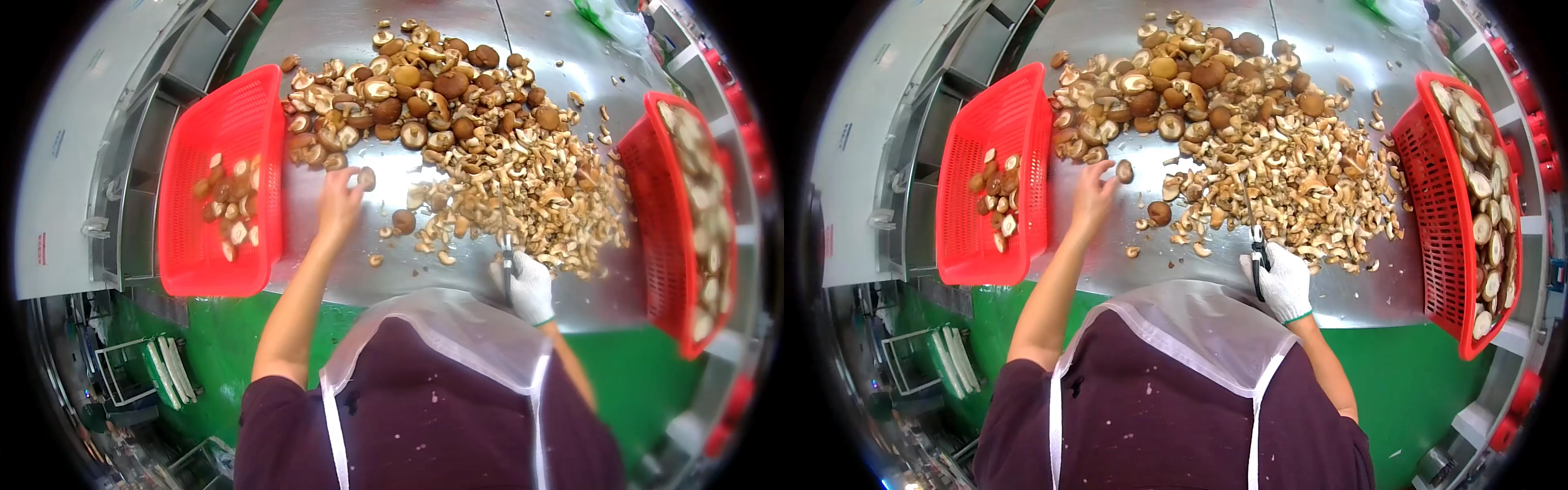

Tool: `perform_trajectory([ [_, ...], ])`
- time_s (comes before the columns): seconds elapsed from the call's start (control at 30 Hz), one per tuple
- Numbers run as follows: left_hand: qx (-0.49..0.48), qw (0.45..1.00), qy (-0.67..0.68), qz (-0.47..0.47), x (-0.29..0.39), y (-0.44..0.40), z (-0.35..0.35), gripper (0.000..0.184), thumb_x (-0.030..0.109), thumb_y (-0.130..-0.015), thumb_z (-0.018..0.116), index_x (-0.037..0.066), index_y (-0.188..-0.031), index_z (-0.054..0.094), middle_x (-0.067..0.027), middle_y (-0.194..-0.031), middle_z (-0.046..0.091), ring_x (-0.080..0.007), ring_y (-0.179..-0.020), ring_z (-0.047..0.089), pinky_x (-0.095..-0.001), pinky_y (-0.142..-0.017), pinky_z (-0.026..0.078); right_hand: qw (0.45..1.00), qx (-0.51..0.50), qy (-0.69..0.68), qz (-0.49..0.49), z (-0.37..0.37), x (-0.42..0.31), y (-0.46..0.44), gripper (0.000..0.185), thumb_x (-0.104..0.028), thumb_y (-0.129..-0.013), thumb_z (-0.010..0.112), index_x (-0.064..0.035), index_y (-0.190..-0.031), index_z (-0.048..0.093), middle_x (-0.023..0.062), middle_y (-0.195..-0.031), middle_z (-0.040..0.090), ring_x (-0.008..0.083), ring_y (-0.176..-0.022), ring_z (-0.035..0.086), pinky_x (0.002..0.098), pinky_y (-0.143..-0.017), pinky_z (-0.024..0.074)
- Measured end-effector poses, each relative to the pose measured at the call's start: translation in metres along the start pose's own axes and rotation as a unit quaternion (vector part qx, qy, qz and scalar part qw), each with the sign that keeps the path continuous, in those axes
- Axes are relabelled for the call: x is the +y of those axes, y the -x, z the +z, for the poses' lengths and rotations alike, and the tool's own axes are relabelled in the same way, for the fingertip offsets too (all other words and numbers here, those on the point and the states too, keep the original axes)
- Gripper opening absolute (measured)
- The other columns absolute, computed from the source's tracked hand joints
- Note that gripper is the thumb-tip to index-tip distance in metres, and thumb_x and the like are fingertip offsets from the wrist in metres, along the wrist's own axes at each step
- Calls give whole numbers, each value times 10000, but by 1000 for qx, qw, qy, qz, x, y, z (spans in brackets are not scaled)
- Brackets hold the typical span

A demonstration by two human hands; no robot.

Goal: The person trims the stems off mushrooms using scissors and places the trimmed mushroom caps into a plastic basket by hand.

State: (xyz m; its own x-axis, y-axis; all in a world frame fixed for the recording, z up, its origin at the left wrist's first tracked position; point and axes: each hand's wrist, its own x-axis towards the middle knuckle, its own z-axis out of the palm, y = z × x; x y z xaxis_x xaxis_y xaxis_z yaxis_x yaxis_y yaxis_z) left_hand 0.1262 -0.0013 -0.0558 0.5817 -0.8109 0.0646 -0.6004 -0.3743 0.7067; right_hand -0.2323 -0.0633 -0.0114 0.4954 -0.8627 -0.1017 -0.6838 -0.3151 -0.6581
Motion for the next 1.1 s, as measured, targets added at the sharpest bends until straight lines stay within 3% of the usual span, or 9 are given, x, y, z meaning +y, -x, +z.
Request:
perform_trajectory([
  [0.13, -43, 987, -149, 34, 36, -15, 10, 330, 225, -812, 690, 120, -1119, 629, -161, -1100, 564, -342, -1037, 566, -448, -832, 495, 999, 17, 8, -45, -3, -3, 2, 301, -327, -810, 718, -65, -730, 593, 140, -631, 567, 332, -597, 579, 412, -555, 450],
  [0.37, -17, 958, -259, 121, -37, -48, 37, 154, 80, -755, 621, 62, -906, 596, -216, -998, 551, -409, -931, 550, -480, -769, 477, 998, 20, 17, -51, 0, 10, 11, 255, -302, -814, 720, -73, -781, 614, 127, -651, 578, 321, -598, 586, 408, -559, 460],
  [0.53, -225, 972, -66, -8, 12, -26, 10, 329, 310, -707, 661, 118, -972, 691, -150, -877, 707, -327, -812, 670, -404, -749, 524, 999, 9, -29, -17, 3, 7, 13, 269, -313, -814, 721, -74, -777, 605, 139, -662, 587, 337, -594, 584, 415, -555, 466],
  [0.73, -281, 899, -302, 150, 64, 11, 21, 415, 393, -715, 742, 97, -995, 664, -151, -874, 697, -330, -819, 669, -416, -718, 526, 998, -11, -49, -21, 2, -7, 5, 333, -351, -818, 717, -49, -763, 588, 161, -667, 571, 350, -605, 576, 413, -562, 455],
  [0.83, -311, 890, -306, 136, 54, 6, 30, 442, 422, -738, 738, 103, -1020, 619, -139, -903, 670, -325, -822, 666, -427, -720, 523, 999, -40, -11, -8, -5, -16, 2, 341, -356, -816, 719, -48, -758, 585, 161, -668, 566, 348, -604, 572, 409, -562, 453],
  [0.93, -274, 958, -72, 39, 48, 2, 26, 318, 398, -846, 667, 128, -992, 585, -93, -868, 642, -243, -671, 627, -371, -596, 501, 999, -43, -3, -12, -5, -10, 3, 337, -355, -811, 722, -56, -749, 581, 154, -663, 563, 347, -602, 575, 411, -557, 455],
  [0.97, -316, 938, 123, -65, 48, 1, 21, 285, 369, -872, 636, 114, -989, 584, -87, -862, 644, -213, -639, 599, -339, -561, 477, 999, -36, 0, -28, -5, -9, 3, 334, -356, -810, 723, -61, -744, 581, 152, -662, 565, 347, -604, 578, 413, -555, 455],
  [1.03, -349, 759, 482, -265, 61, 1, 4, 230, 310, -923, 575, 87, -982, 582, -77, -849, 648, -154, -574, 541, -275, -491, 428, 998, -26, 6, -61, -6, -10, 4, 328, -358, -807, 724, -72, -734, 580, 146, -662, 569, 346, -609, 584, 417, -551, 456],
  [1.1, -320, 677, 610, -260, 80, 17, 2, 318, 394, -978, 505, 82, -965, 565, -48, -835, 635, -101, -542, 459, -224, -440, 351, 996, -40, -8, -81, -9, -17, 3, 329, -368, -796, 729, -79, -739, 581, 140, -667, 574, 348, -620, 592, 426, -557, 462],
])
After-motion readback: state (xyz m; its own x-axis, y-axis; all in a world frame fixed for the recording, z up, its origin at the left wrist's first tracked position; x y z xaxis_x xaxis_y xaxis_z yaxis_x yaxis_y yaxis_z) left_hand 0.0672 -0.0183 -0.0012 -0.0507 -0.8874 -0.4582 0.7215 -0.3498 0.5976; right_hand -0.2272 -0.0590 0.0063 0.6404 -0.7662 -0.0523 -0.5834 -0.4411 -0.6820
